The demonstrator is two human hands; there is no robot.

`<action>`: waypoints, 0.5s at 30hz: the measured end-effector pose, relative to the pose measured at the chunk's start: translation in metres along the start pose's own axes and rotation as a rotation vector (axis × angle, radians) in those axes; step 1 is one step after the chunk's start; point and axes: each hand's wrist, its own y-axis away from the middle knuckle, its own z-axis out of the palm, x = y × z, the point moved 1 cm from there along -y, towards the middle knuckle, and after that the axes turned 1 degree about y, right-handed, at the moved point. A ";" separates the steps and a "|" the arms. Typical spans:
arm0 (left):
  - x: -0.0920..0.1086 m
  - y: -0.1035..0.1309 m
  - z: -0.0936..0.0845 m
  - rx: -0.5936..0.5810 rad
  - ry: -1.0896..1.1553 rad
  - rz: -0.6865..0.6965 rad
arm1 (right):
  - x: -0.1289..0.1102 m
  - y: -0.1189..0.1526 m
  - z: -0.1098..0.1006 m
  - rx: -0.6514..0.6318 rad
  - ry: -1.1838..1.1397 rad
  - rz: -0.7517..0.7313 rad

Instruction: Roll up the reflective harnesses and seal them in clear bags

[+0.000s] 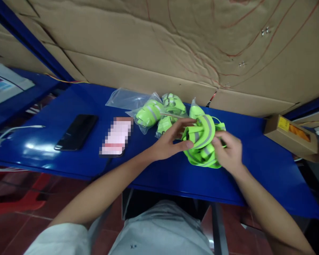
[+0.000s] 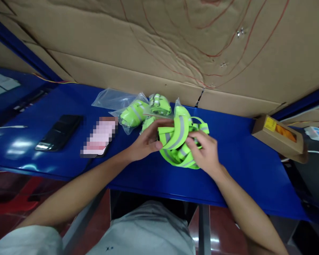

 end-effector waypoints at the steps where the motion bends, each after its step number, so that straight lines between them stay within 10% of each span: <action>1: 0.001 -0.001 -0.001 -0.053 0.038 -0.057 | -0.003 0.003 0.008 -0.047 0.002 -0.058; 8: 0.005 -0.005 -0.002 -0.162 0.037 -0.368 | 0.014 0.016 0.021 0.030 0.239 -0.186; 15: -0.005 -0.007 -0.019 0.226 0.319 -0.299 | 0.010 0.009 -0.001 0.260 0.420 -0.073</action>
